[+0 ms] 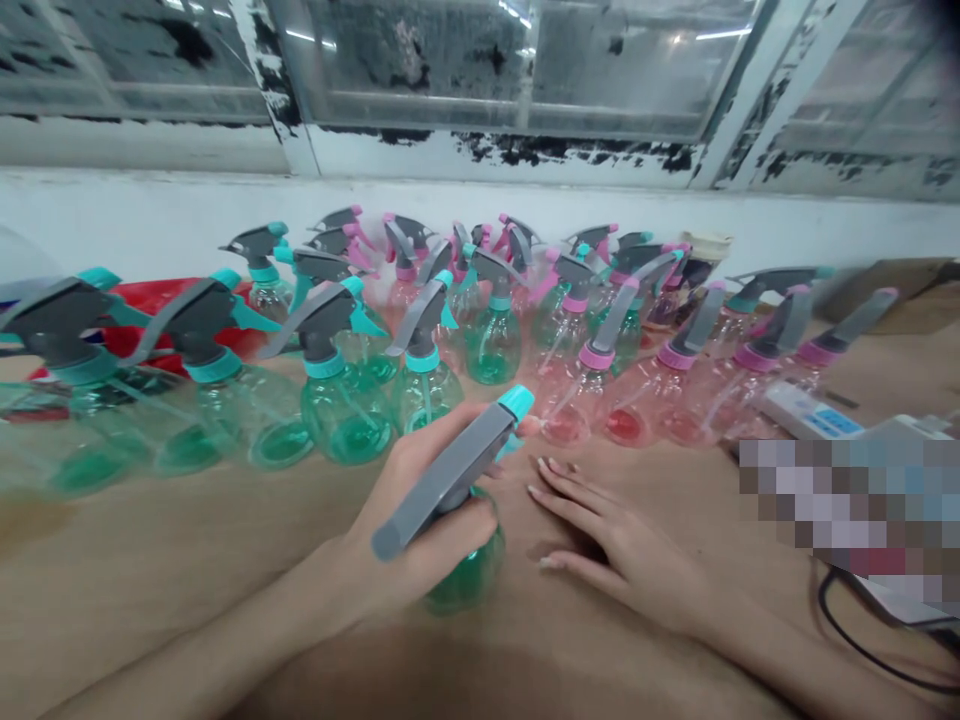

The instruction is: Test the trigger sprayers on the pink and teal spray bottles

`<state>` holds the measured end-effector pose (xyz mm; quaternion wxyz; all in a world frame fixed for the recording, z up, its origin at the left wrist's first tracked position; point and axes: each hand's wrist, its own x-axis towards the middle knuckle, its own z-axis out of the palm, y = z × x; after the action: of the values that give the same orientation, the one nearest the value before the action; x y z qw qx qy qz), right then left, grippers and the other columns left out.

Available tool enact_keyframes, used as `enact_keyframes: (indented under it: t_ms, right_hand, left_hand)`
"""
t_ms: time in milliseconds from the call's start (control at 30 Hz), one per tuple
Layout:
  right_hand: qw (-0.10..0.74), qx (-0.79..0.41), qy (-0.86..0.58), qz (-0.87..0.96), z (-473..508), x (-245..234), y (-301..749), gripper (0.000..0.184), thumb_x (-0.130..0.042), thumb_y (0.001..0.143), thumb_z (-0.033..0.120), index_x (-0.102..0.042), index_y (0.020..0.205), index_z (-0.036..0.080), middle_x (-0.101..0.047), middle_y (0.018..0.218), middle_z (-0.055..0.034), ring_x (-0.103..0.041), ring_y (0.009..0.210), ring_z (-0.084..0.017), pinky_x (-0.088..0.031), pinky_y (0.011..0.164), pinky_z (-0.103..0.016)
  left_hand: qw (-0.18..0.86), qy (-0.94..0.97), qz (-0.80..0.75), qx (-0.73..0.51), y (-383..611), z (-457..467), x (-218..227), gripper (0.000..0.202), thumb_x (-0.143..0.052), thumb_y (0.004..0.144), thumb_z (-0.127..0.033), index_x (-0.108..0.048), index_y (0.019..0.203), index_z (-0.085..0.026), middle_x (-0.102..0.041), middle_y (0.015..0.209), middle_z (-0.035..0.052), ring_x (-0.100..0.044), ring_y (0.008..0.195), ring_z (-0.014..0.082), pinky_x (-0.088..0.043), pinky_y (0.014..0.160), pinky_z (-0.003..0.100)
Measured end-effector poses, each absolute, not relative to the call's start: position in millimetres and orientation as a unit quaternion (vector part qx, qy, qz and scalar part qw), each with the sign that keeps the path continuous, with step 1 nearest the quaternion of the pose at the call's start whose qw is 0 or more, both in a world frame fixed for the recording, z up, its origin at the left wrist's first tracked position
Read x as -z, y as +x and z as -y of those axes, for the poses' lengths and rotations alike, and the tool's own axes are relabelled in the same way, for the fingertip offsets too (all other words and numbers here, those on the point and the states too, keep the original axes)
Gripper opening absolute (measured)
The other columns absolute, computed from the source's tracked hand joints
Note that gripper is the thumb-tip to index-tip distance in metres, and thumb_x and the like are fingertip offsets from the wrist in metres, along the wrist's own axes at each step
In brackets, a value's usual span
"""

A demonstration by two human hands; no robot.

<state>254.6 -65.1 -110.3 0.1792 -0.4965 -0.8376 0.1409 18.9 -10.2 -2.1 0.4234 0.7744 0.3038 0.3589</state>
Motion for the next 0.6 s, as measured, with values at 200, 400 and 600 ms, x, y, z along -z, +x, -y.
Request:
enact_keyframes:
  t_ms: [200,400,600]
  right_hand:
    - [0.156,-0.136,-0.501,0.84,64.0,111.4,256.2,0.061,-0.049,0.095,0.051,-0.036,0.148,0.025,-0.028,0.157,-0.0058,-0.026,0.144,-0.026,-0.029,0.116,-0.051]
    - [0.153,-0.141,-0.503,0.839,64.3,110.6,256.3,0.06,-0.049,0.095,0.05,-0.037,0.148,0.025,-0.028,0.157,-0.0055,-0.026,0.144,-0.026,-0.03,0.116,-0.051]
    - [0.162,-0.134,-0.501,0.839,64.8,111.6,256.4,0.059,-0.05,0.095,0.049,-0.038,0.147,0.025,-0.029,0.157,-0.0056,-0.027,0.144,-0.026,-0.029,0.116,-0.051]
  left_hand:
    - [0.434,0.78,-0.301,-0.334,19.1,8.8,-1.9,0.049,-0.044,0.059,-0.017,-0.061,0.105,-0.02,-0.039,0.062,-0.0072,-0.031,0.048,0.0103,-0.031,0.047,0.024]
    - [0.421,0.782,-0.313,-0.336,20.4,8.4,-2.0,0.046,-0.044,0.057,-0.018,-0.062,0.1,-0.021,-0.037,0.058,-0.0073,-0.032,0.048,0.0122,-0.031,0.047,0.026]
    - [0.391,0.794,-0.322,-0.336,20.0,8.3,-3.3,0.036,-0.047,0.06,-0.019,-0.062,0.094,-0.022,-0.046,0.061,-0.0057,-0.039,0.047,0.0135,-0.037,0.049,0.028]
